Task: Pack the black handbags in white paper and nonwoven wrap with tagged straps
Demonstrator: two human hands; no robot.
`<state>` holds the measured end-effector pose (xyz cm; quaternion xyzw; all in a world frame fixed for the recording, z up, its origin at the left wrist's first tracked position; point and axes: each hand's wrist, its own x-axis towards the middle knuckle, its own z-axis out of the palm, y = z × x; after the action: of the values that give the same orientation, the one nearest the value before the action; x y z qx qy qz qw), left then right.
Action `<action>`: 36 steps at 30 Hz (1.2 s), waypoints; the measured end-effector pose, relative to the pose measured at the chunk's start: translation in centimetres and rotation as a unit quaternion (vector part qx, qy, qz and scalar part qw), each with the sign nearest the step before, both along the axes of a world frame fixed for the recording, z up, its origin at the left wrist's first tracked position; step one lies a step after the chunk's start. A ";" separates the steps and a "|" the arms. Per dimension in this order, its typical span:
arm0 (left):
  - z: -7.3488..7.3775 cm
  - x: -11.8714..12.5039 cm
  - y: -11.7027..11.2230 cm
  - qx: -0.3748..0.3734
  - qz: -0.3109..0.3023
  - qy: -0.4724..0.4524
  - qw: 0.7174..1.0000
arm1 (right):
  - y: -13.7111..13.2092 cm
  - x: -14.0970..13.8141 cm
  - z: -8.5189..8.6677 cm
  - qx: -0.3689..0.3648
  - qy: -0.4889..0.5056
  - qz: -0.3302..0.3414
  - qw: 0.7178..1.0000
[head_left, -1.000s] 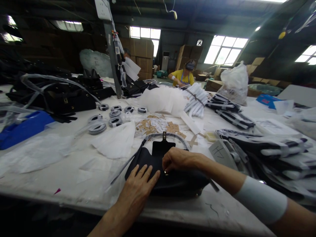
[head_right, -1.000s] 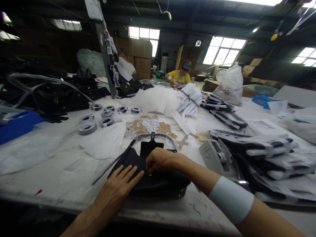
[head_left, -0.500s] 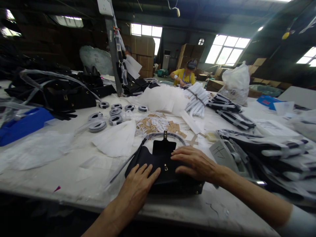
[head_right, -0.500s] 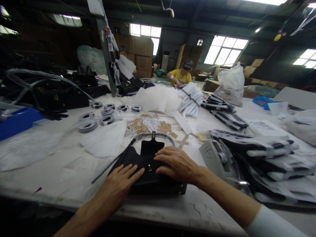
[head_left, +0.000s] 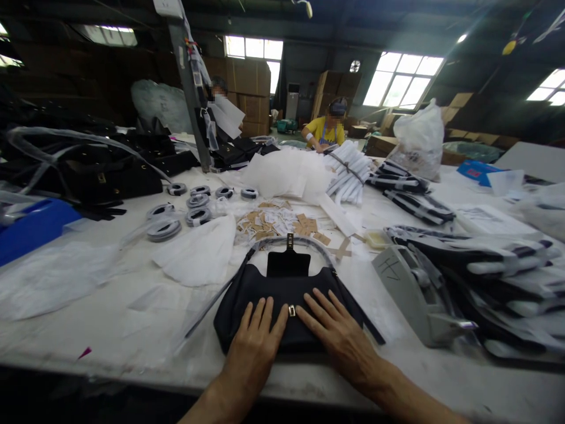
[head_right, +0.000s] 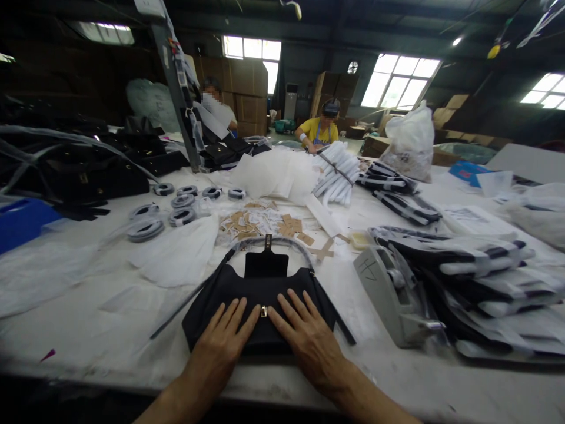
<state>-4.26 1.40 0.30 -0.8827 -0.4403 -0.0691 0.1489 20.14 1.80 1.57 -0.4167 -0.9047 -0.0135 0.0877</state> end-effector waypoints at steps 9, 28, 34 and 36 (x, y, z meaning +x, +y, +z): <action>-3.3 -0.5 0.0 0.144 -0.028 -0.020 0.989 | 0.6 -2.3 0.3 -0.082 0.073 -0.003 0.994; -2.5 -7.9 0.2 0.197 -0.073 -0.030 0.977 | 5.0 -3.7 -1.8 -0.061 0.068 0.130 0.987; 1.3 -1.8 2.9 0.190 -0.091 -0.071 0.975 | 6.8 -3.4 -6.7 0.094 0.067 0.154 0.981; 0.5 -0.4 4.0 0.167 -0.101 -0.092 0.976 | 7.0 -3.0 -6.9 0.056 0.081 0.146 0.984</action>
<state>-4.70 5.36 0.78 -0.8751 -0.3428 -0.2377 0.2455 17.16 8.77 -5.33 -0.2738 -0.9437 -0.0178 0.1848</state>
